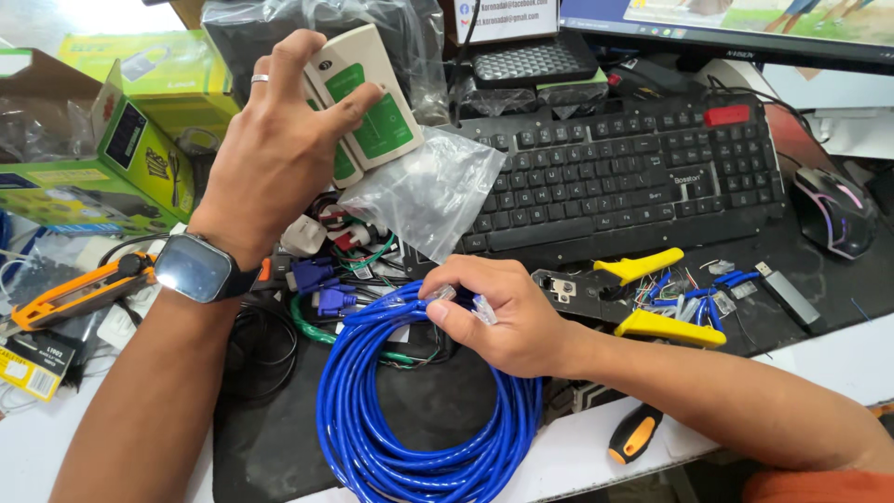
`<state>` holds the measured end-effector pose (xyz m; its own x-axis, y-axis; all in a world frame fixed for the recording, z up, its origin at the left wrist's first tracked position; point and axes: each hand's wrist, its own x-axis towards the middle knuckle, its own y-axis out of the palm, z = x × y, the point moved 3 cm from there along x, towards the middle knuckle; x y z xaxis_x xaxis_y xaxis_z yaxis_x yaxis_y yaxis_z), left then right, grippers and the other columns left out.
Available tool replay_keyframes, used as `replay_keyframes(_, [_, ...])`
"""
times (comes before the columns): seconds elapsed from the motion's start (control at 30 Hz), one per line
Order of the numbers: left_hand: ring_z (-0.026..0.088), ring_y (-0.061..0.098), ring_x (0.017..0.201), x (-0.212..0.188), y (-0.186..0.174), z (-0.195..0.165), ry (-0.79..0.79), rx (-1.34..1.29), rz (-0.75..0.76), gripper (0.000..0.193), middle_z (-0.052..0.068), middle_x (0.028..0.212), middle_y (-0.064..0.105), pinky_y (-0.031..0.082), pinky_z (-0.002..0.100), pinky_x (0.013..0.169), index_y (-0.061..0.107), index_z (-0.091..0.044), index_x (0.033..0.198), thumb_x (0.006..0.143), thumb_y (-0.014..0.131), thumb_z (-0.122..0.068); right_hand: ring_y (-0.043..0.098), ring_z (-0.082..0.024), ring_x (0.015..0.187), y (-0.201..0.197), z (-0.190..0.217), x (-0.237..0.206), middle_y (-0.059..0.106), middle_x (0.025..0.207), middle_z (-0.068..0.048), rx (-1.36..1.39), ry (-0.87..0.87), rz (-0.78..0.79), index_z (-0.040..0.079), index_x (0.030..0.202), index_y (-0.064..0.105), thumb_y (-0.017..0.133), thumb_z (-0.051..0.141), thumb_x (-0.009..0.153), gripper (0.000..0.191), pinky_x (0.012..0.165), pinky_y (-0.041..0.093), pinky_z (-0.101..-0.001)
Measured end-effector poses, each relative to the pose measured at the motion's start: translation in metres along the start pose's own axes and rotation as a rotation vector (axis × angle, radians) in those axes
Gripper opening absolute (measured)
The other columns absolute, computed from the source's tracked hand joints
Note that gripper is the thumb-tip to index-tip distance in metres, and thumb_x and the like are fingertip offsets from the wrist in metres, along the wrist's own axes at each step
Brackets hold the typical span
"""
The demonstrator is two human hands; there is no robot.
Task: The person first holds a network cable tester showing green indicator lights, then works a coiled blue Ethernet cable: they strip the cable jacket with a crimping tool, separate and straighten the colored inner wires by hand, and align the wires to prepare them for termination.
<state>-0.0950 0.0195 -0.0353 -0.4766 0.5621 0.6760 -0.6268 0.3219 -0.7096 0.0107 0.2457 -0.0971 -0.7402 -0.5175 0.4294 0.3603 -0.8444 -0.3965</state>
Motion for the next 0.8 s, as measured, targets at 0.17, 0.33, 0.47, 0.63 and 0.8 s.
replay_keyframes(0.17, [0.04, 0.058, 0.124, 0.003, 0.001, 0.002, -0.008, -0.039, 0.013, 0.05, 0.019, 0.143, 0.044, 0.059, 0.045, 0.089, 0.069, -0.022, 0.136, 0.094, 0.064, 0.003, 0.069, -0.017, 0.085, -0.004, -0.004, 0.001, 0.07, 0.094, -0.008, 0.007, -0.001, 0.007, 0.002, 0.109, 0.067, 0.066, 0.017, 0.098, 0.018, 0.079, 0.055, -0.0296])
replay_keyframes(0.33, [0.042, 0.057, 0.124, 0.005, 0.005, 0.001, -0.03, -0.016, 0.062, 0.054, 0.02, 0.141, 0.041, 0.059, 0.046, 0.088, 0.066, -0.022, 0.139, 0.092, 0.064, 0.003, 0.069, -0.016, 0.085, -0.006, -0.006, 0.003, 0.069, 0.095, -0.008, -0.01, -0.008, 0.01, 0.003, 0.109, 0.067, 0.066, 0.017, 0.099, 0.017, 0.079, 0.055, -0.0292])
replay_keyframes(0.47, [0.043, 0.056, 0.121, 0.007, 0.007, 0.0, -0.044, -0.007, 0.084, 0.056, 0.022, 0.141, 0.039, 0.058, 0.046, 0.088, 0.064, -0.019, 0.142, 0.092, 0.063, 0.004, 0.067, -0.016, 0.083, -0.006, -0.005, 0.004, 0.068, 0.092, -0.007, -0.004, -0.002, 0.009, 0.003, 0.108, 0.068, 0.066, 0.018, 0.099, 0.017, 0.078, 0.054, -0.0292])
replay_keyframes(0.63, [0.043, 0.055, 0.12, 0.01, 0.008, -0.001, -0.042, 0.006, 0.088, 0.055, 0.022, 0.139, 0.039, 0.058, 0.046, 0.087, 0.064, -0.019, 0.141, 0.091, 0.064, 0.003, 0.065, -0.016, 0.08, -0.009, -0.006, 0.005, 0.065, 0.087, -0.006, -0.026, -0.016, 0.013, 0.003, 0.105, 0.067, 0.066, 0.019, 0.1, 0.017, 0.075, 0.053, -0.0298])
replay_keyframes(0.8, [0.042, 0.055, 0.119, 0.01, 0.01, 0.0, -0.051, 0.008, 0.09, 0.052, 0.021, 0.139, 0.039, 0.057, 0.046, 0.088, 0.064, -0.019, 0.139, 0.091, 0.065, 0.003, 0.064, -0.017, 0.079, -0.009, -0.008, 0.006, 0.065, 0.086, -0.006, -0.023, 0.001, 0.007, 0.003, 0.104, 0.068, 0.067, 0.02, 0.099, 0.018, 0.075, 0.052, -0.0301])
